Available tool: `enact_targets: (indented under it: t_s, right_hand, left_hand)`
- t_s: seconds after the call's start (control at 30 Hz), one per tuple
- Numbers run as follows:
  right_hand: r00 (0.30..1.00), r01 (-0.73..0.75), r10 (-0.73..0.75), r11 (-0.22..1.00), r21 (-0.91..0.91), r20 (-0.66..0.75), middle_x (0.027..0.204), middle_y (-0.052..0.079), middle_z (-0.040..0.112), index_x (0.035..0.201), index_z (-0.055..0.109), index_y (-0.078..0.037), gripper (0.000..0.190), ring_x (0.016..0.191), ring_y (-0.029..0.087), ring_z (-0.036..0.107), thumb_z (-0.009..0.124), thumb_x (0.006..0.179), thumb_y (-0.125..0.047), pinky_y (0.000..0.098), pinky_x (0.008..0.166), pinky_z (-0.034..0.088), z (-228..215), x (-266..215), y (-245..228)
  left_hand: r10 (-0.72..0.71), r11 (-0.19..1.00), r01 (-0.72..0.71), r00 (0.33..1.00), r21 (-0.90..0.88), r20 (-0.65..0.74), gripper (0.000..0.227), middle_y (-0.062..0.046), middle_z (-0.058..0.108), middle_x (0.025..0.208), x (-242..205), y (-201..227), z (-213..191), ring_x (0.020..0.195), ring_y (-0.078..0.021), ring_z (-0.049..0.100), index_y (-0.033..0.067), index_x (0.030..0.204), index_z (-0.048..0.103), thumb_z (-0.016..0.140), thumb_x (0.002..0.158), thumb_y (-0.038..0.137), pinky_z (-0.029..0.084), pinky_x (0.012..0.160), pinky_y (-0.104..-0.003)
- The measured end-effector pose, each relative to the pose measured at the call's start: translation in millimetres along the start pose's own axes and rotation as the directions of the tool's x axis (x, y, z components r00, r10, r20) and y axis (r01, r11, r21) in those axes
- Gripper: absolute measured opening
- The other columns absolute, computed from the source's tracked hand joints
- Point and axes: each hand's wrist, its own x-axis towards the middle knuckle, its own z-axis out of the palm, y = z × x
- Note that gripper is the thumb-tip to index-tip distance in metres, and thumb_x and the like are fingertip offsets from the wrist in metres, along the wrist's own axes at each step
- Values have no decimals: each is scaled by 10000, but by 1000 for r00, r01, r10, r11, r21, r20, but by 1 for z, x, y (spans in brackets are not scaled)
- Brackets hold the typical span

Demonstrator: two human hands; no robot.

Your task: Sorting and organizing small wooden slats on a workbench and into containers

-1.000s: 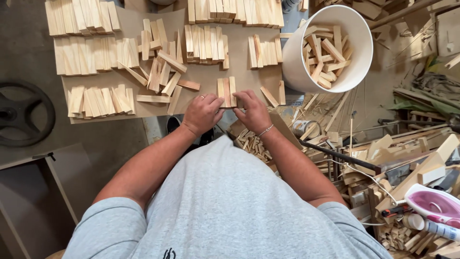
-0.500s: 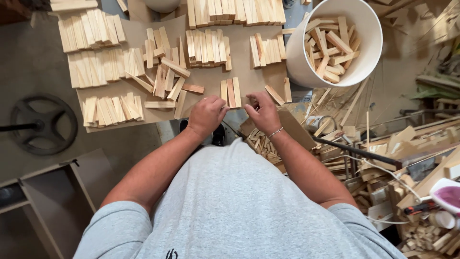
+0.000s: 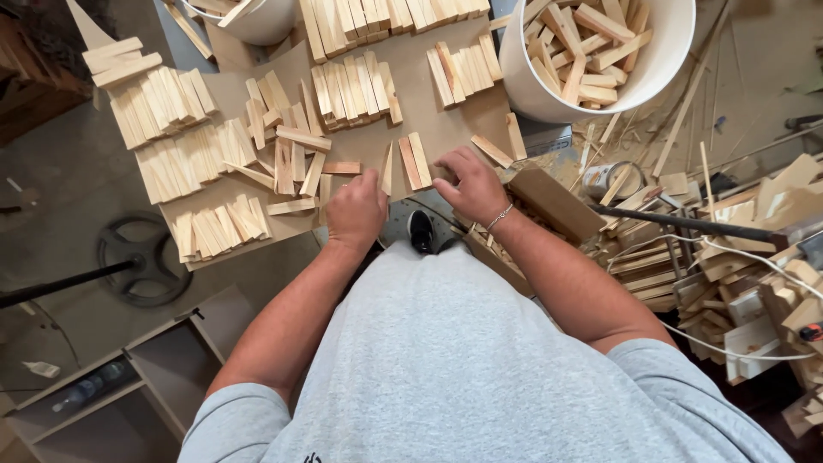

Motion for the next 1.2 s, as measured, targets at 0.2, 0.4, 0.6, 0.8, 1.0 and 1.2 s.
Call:
enact_targets:
  t_s: [0.2, 0.4, 0.6, 0.8, 1.0, 1.2]
  right_hand:
    - [999, -37, 37, 999, -27, -1, 1011, 2, 638, 1087, 694, -190, 280, 754, 232, 710, 789, 856, -316, 386, 657, 582, -3, 0, -4]
    - [995, -87, 90, 993, -80, 44, 1046, -37, 638, 1115, 690, -247, 302, 790, 243, 720, 771, 862, -390, 403, 683, 595, -9, 2, -10]
    - [994, -48, 65, 983, -177, 92, 1135, -57, 638, 1242, 665, -340, 394, 868, 335, 721, 731, 865, -432, 472, 757, 596, -10, 5, -14]
    - [996, 60, -47, 982, -178, 74, 1169, -24, 679, 1214, 704, -283, 395, 987, 313, 718, 771, 859, -441, 445, 799, 589, -7, 4, -12]
    - [988, 121, -93, 964, -236, 125, 1194, -94, 665, 1237, 687, -336, 400, 1049, 229, 703, 779, 849, -375, 391, 823, 591, -2, 4, -7]
    - [987, 139, -113, 955, -264, 111, 1159, -64, 673, 1265, 657, -312, 459, 1038, 236, 702, 796, 829, -340, 412, 809, 596, 2, 3, -5]
  left_hand:
    - [-56, 959, 94, 988, -268, 146, 278, -57, 632, 872, 7, 8, -5, 729, -315, 717, 209, 1051, 616, 705, 827, 347, 601, 645, -438]
    - [-226, 857, 393, 867, -333, 443, 198, -71, 691, 871, 26, 20, -25, 881, -359, 728, 213, 1028, 600, 631, 916, 373, 579, 775, -501]
    - [137, 953, -93, 981, -288, 134, 584, -73, 640, 1014, 15, 10, -16, 941, -315, 691, 147, 1234, 650, 861, 711, 304, 604, 797, -404]
    - [161, 910, -113, 983, -400, 88, 480, -41, 651, 995, 9, 16, 10, 939, -277, 695, 174, 1209, 683, 839, 778, 315, 586, 809, -374]
    - [297, 882, -303, 952, -361, -73, 410, -24, 609, 907, 17, 12, 26, 845, -256, 680, 186, 1140, 689, 815, 777, 328, 583, 744, -353]
    - [333, 853, -367, 930, -371, -156, 288, -12, 591, 872, 20, 9, 21, 802, -230, 659, 177, 1096, 707, 757, 863, 340, 563, 698, -330]
